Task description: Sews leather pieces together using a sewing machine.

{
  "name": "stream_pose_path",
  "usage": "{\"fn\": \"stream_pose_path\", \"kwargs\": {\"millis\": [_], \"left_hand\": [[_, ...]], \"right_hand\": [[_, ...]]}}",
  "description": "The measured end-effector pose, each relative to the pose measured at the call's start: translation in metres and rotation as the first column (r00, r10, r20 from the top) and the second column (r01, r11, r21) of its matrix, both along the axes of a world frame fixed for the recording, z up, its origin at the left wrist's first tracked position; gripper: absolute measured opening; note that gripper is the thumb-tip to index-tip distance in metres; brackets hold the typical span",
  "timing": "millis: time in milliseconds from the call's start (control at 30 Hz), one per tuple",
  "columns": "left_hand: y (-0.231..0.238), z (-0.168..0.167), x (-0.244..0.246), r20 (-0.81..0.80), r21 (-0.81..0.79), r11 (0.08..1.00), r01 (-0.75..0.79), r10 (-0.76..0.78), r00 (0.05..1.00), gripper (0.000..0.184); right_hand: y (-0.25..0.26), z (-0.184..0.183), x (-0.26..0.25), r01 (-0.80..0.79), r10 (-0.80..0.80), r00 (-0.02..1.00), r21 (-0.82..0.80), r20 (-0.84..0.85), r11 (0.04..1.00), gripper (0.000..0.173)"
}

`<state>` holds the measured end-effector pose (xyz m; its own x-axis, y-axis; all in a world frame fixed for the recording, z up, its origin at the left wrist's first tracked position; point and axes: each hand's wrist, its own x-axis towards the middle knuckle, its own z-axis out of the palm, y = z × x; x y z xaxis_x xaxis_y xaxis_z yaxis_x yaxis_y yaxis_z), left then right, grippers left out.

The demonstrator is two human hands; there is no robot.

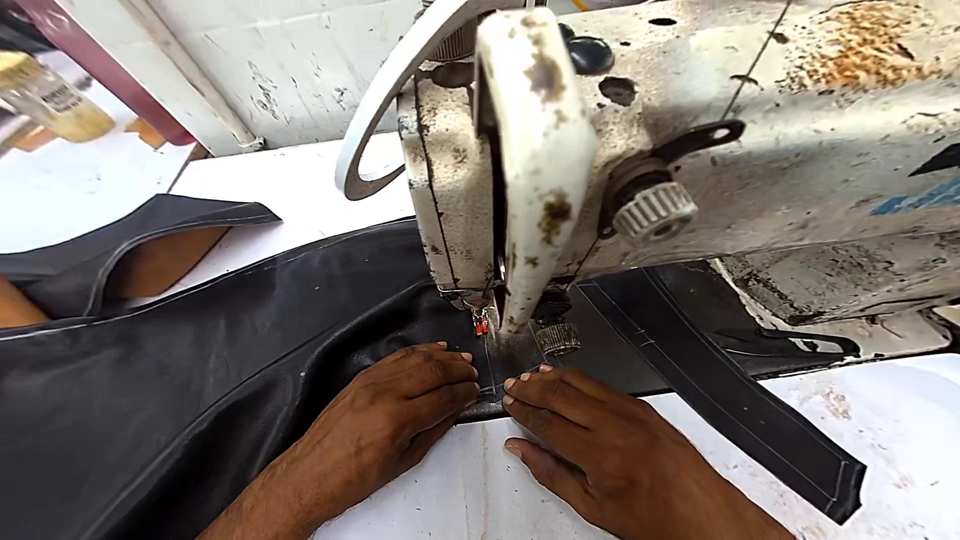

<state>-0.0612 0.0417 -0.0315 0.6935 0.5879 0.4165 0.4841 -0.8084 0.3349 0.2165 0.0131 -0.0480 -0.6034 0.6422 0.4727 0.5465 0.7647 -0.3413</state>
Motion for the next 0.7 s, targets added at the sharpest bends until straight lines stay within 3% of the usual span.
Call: {"fn": "stream_pose_path", "kwargs": {"millis": [267, 433, 700], "left_hand": [[0.0016, 0.0001, 0.0001, -0.01, 0.0, 1.0, 0.012, -0.012, 1.0, 0.022], [0.0033, 0.0011, 0.0001, -0.027, -0.007, 0.999, 0.04, -0.04, 0.999, 0.023], [0.004, 0.0026, 0.001, -0.06, -0.007, 0.997, 0.077, -0.077, 0.995, 0.026]], "right_hand": [[-0.0002, -0.001, -0.0005, 0.018, -0.018, 1.0, -0.01, -0.015, 1.0, 0.036], [0.0023, 0.0039, -0.0058, 0.058, -0.057, 0.994, -0.012, 0.092, 0.998, 0.056], [0.0062, 0.0049, -0.0064, 0.066, -0.065, 0.989, -0.005, 0.133, 0.998, 0.058]]}}
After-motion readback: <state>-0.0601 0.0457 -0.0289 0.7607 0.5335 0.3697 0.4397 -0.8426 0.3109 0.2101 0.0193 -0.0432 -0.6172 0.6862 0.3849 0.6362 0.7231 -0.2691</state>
